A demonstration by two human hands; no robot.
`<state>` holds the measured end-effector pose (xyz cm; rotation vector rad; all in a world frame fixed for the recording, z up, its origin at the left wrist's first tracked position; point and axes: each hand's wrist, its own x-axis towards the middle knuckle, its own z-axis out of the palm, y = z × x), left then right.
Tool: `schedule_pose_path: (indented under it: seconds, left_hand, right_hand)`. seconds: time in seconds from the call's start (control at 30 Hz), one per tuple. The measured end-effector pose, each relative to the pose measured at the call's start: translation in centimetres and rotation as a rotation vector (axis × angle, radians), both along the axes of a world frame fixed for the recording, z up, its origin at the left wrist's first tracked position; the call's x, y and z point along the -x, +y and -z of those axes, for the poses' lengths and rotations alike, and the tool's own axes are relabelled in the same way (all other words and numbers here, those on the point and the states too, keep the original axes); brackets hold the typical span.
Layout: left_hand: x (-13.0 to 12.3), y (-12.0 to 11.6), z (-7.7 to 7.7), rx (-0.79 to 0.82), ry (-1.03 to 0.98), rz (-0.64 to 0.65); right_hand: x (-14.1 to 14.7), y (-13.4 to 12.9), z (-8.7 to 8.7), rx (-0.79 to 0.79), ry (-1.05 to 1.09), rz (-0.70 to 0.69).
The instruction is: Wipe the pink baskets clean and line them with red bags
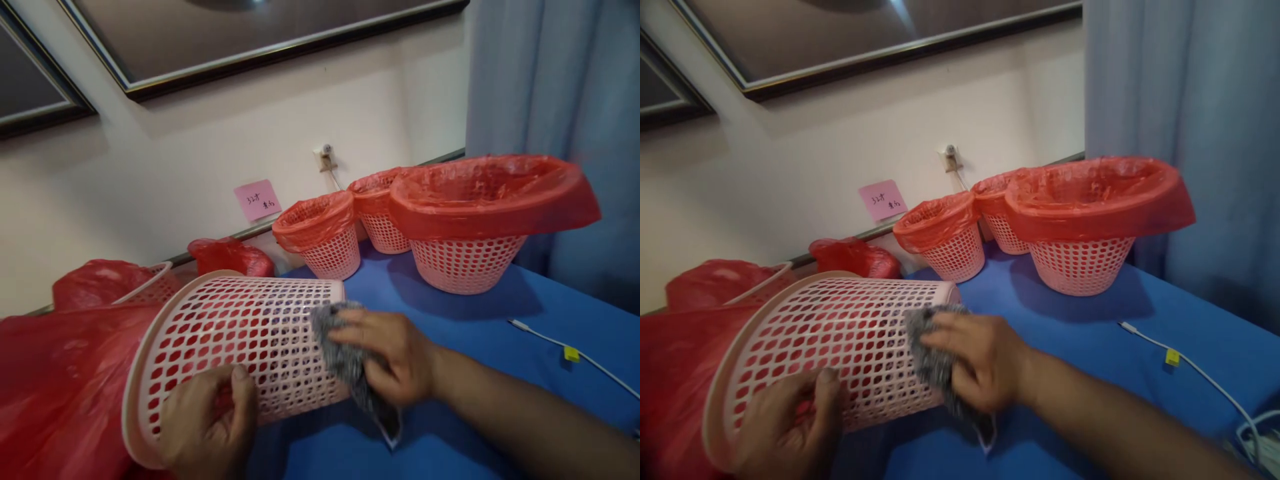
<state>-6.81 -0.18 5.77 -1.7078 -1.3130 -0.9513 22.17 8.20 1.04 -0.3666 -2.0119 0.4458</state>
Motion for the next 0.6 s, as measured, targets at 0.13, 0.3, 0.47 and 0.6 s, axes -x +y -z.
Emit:
schedule_pose_path:
  seconds: [0.13,0.3,0.47,0.6]
  left_hand:
    - [0.2,-0.2,0.0,-0.020,0.013,0.047]
    - [0.6,-0.4,0.6,-0.039,-0.064,0.025]
    - [0.2,-0.3,0.3,-0.123,-0.060,-0.061]
    - [-0.8,0.3,-3.9,0.007,0.010,-0.089]
  right_hand:
    - [0.0,5.0,-2.3,0.364,0.050,0.138]
    - [-0.1,7.4,-3.4,0.430,-0.020,-0.028]
    - [-0.2,5.0,-1.5,0.329,-0.004,-0.036]
    - [-0.4,3.1,-1.2,0.174,-0.002,-0.099]
